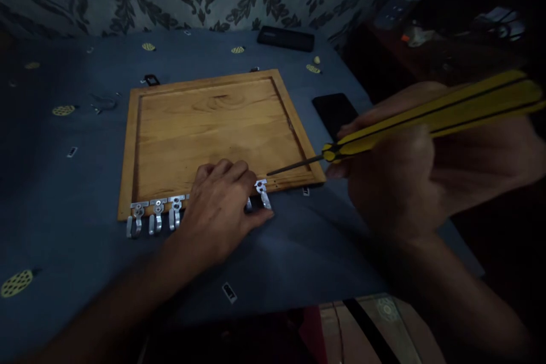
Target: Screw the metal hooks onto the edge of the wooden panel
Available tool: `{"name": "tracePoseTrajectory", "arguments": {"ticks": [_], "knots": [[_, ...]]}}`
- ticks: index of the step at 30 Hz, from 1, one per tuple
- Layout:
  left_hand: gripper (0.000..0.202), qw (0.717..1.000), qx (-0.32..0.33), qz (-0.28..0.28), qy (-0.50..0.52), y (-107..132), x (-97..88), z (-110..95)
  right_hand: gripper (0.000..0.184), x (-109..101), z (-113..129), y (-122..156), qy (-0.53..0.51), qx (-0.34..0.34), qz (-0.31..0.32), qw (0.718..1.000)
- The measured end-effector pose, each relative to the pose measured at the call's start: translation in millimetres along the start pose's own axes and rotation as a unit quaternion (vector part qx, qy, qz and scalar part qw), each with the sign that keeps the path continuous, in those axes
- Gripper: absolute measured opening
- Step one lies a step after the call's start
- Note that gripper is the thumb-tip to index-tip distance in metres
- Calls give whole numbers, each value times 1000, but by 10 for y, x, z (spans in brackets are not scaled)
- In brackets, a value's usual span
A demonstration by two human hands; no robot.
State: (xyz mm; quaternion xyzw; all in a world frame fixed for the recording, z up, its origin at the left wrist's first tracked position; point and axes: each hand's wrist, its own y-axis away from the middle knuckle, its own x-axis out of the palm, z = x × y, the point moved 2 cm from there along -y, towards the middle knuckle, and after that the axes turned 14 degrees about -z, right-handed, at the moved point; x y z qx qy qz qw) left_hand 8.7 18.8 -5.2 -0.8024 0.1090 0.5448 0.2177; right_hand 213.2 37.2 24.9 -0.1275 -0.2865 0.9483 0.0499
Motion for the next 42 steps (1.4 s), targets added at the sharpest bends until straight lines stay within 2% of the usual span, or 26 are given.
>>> {"name": "tracePoseTrajectory", "arguments": {"ticks": [4,7,10,27,31,35,38,42], "knots": [[33,1000,-6,6,2,-6,-5,-2,26,218,61,18,17,-7,2,1000],[34,1000,-6,11,3,-6,-4,-10,19,315,79,27,35,-35,-29,998],[32,1000,-5,13,1,-6,-2,-15,17,316,57,37,42,-55,-54,996],[38,1000,-5,6,-5,0,5,-4,23,317,17,32,43,-67,-26,997],[37,1000,-6,7,-3,-4,6,-1,12,310,24,-13,-18,17,19,1000],[35,1000,-9,11,0,-9,2,-3,17,293,39,-21,-77,69,64,993],[35,1000,-6,9,3,-8,-1,-8,13,284,29,-13,-85,55,65,993],[36,1000,-9,9,1,-3,3,-14,13,289,-2,15,-40,-6,35,999]]}}
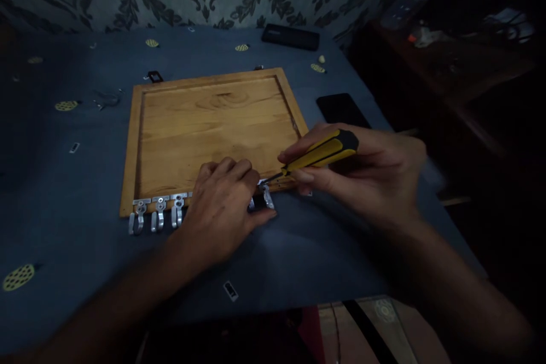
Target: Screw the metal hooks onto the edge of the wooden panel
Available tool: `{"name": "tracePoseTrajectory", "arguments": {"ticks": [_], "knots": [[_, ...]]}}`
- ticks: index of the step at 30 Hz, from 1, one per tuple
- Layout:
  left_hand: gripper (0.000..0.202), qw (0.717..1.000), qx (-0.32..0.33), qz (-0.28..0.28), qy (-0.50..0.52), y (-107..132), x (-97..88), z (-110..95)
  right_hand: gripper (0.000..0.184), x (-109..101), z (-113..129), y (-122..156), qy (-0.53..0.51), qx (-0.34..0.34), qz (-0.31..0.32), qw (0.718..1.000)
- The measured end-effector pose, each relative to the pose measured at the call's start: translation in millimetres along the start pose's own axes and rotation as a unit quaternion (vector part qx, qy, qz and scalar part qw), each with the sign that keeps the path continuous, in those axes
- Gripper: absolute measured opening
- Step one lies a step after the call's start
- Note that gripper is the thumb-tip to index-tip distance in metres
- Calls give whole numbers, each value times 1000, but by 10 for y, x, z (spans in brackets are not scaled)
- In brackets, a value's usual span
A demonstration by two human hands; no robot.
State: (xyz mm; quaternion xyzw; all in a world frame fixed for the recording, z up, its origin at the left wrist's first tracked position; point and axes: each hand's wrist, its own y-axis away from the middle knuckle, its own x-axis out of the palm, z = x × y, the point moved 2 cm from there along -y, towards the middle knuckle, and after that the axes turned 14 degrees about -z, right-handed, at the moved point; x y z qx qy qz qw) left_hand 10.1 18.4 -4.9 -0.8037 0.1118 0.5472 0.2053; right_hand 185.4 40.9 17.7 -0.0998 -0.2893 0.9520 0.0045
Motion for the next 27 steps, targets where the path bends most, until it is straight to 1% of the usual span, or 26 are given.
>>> {"name": "tracePoseTrajectory", "arguments": {"ticks": [4,9,11,14,20,24,27], "knots": [[35,1000,0,-5,-5,1,5,3,14,22,-15,35,52,-70,-33,996],[36,1000,5,-12,1,4,6,9,14,59,-39,75,66,-107,-67,990],[36,1000,5,-12,1,6,3,8,13,68,-52,91,66,-111,-78,989],[35,1000,6,-9,2,6,-1,5,12,67,-55,108,78,-110,-78,988],[33,1000,8,-10,0,-3,10,4,13,62,-7,95,117,-144,-30,982],[33,1000,5,-6,4,-1,7,3,15,56,30,76,92,-135,-44,986],[33,1000,4,1,3,5,-4,3,19,31,81,73,70,-116,-40,990]]}}
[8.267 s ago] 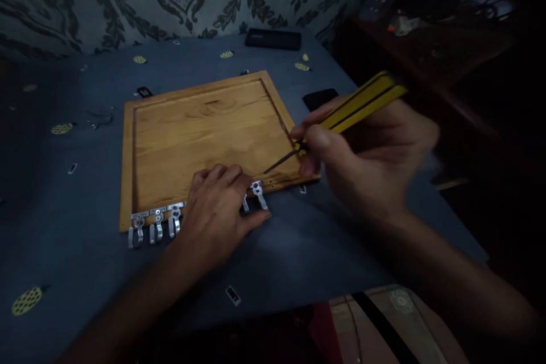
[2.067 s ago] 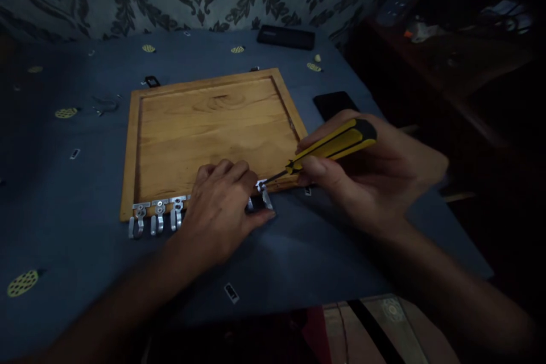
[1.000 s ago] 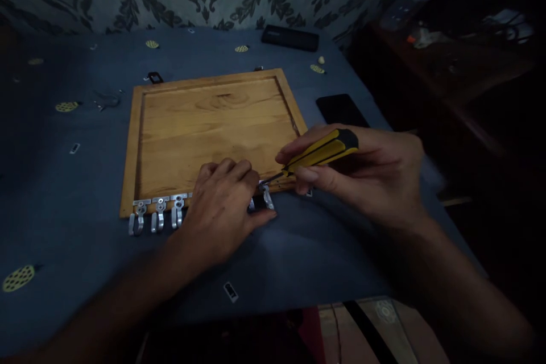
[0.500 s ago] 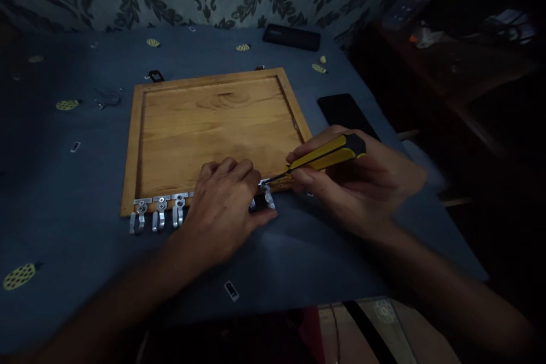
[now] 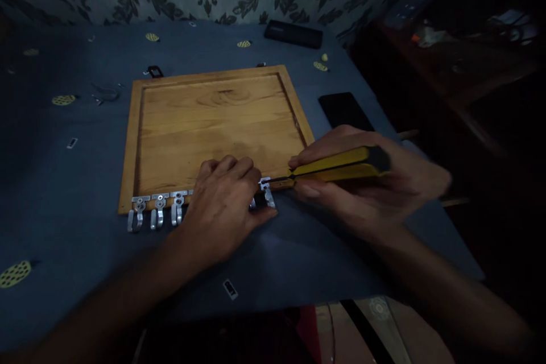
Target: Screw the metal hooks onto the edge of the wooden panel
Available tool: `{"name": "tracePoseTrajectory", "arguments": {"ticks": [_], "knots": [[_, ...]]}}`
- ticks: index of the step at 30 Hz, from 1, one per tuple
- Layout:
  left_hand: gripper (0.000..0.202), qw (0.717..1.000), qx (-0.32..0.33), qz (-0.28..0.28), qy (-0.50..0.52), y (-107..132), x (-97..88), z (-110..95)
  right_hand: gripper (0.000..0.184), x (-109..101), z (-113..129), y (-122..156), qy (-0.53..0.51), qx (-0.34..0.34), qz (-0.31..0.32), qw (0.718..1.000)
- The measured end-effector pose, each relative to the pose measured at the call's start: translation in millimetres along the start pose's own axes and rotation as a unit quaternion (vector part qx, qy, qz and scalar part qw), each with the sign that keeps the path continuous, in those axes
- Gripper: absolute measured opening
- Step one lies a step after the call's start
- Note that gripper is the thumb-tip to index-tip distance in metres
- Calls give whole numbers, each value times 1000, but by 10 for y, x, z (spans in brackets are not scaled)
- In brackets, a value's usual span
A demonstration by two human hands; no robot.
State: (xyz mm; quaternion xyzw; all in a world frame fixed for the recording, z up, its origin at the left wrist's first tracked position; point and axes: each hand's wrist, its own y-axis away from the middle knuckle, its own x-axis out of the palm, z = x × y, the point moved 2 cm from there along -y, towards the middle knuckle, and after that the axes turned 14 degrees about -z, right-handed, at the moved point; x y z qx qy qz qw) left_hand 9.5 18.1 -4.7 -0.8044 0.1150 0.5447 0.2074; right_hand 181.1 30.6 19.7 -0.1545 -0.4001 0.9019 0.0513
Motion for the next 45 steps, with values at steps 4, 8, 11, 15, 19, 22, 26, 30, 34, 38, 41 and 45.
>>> {"name": "tracePoseTrajectory", "arguments": {"ticks": [4,8,11,15,19,22,26,30,34,38,41,45], "knots": [[32,1000,2,1,0,0,-3,-1,16,-57,25,-17,2,29,-57,998],[34,1000,2,-2,-7,-7,1,-4,8,-34,-33,-18,14,68,-71,995],[34,1000,2,1,-9,-9,-5,-6,11,-11,-66,-14,14,54,-61,997],[34,1000,2,0,-8,-6,-11,-8,11,8,-91,-4,0,64,-39,997],[35,1000,-1,-1,-8,-2,-8,-9,12,27,-92,6,-14,66,-40,997],[35,1000,1,1,-10,-1,-6,-7,12,39,-98,15,-18,78,-34,996],[35,1000,1,2,-8,-3,-6,-4,11,46,-101,14,-31,85,-31,995],[34,1000,-2,-4,-7,-2,0,0,14,51,-89,5,-32,87,-28,995],[33,1000,4,-13,-9,5,9,3,19,55,-69,1,-15,56,-19,998],[33,1000,7,-21,-6,13,10,1,17,61,-66,-11,-14,29,3,999],[32,1000,6,-19,-10,13,10,-2,14,46,-65,-37,-29,40,16,999],[32,1000,0,-10,-15,7,8,-1,17,-1,-67,-84,-60,102,58,991]]}}
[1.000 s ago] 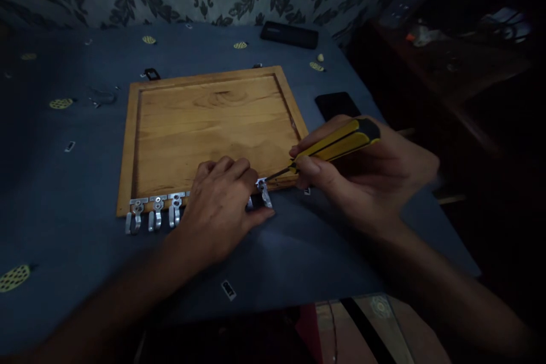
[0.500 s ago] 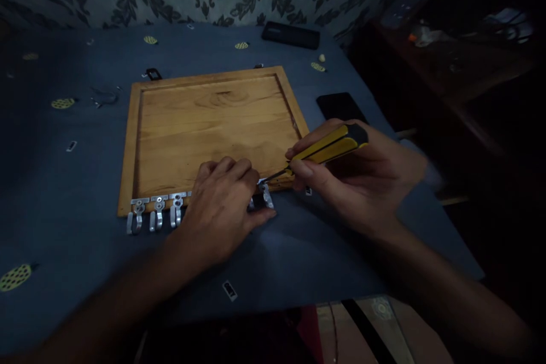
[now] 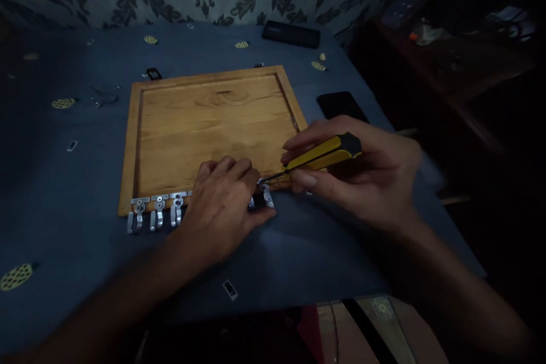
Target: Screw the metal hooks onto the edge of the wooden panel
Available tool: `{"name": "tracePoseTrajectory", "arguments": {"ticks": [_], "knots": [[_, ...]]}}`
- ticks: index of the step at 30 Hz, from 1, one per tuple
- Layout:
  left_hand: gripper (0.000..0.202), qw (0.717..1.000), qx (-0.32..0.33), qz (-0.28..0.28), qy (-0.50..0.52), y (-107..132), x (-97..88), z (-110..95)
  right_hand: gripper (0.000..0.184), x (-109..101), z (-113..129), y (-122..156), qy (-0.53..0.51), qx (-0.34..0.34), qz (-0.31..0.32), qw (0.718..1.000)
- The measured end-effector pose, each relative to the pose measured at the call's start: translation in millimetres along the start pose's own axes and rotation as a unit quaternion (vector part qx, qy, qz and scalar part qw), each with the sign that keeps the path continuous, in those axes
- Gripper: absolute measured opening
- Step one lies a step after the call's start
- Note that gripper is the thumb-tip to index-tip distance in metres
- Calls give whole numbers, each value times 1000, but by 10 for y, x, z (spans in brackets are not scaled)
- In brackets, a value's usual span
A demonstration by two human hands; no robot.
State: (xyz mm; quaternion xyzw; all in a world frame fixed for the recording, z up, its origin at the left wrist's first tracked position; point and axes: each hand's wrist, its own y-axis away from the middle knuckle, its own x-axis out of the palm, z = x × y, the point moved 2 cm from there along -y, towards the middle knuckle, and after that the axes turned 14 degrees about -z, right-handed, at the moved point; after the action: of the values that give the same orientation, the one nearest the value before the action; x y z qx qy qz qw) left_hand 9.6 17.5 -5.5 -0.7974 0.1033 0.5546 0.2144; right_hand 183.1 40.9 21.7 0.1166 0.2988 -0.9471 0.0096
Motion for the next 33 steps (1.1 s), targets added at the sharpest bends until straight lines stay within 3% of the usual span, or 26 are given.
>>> {"name": "tracePoseTrajectory", "arguments": {"ticks": [3,6,12,17,20,22,26,29,33], "knots": [[32,1000,3,6,8,-5,-1,4,17,-32,-1,-25,-19,8,34,999],[33,1000,5,6,14,-8,-2,7,5,-40,-6,-36,11,-42,22,999],[32,1000,4,3,12,-9,-2,-2,20,5,-1,-1,100,-131,-21,986],[33,1000,3,3,14,-12,-5,-4,23,7,4,2,107,-137,-30,984],[34,1000,5,2,11,-12,-7,0,15,-3,30,15,82,-131,-32,987],[34,1000,7,1,10,-13,-8,3,6,-21,42,29,51,-113,-79,989],[34,1000,5,-1,10,-25,-13,5,14,-50,16,46,17,-74,-210,975],[35,1000,-3,9,9,-32,-16,1,10,-20,-16,37,61,-70,-182,979],[36,1000,-3,9,10,-29,-21,-4,25,16,-25,49,120,-50,-127,983]]}}
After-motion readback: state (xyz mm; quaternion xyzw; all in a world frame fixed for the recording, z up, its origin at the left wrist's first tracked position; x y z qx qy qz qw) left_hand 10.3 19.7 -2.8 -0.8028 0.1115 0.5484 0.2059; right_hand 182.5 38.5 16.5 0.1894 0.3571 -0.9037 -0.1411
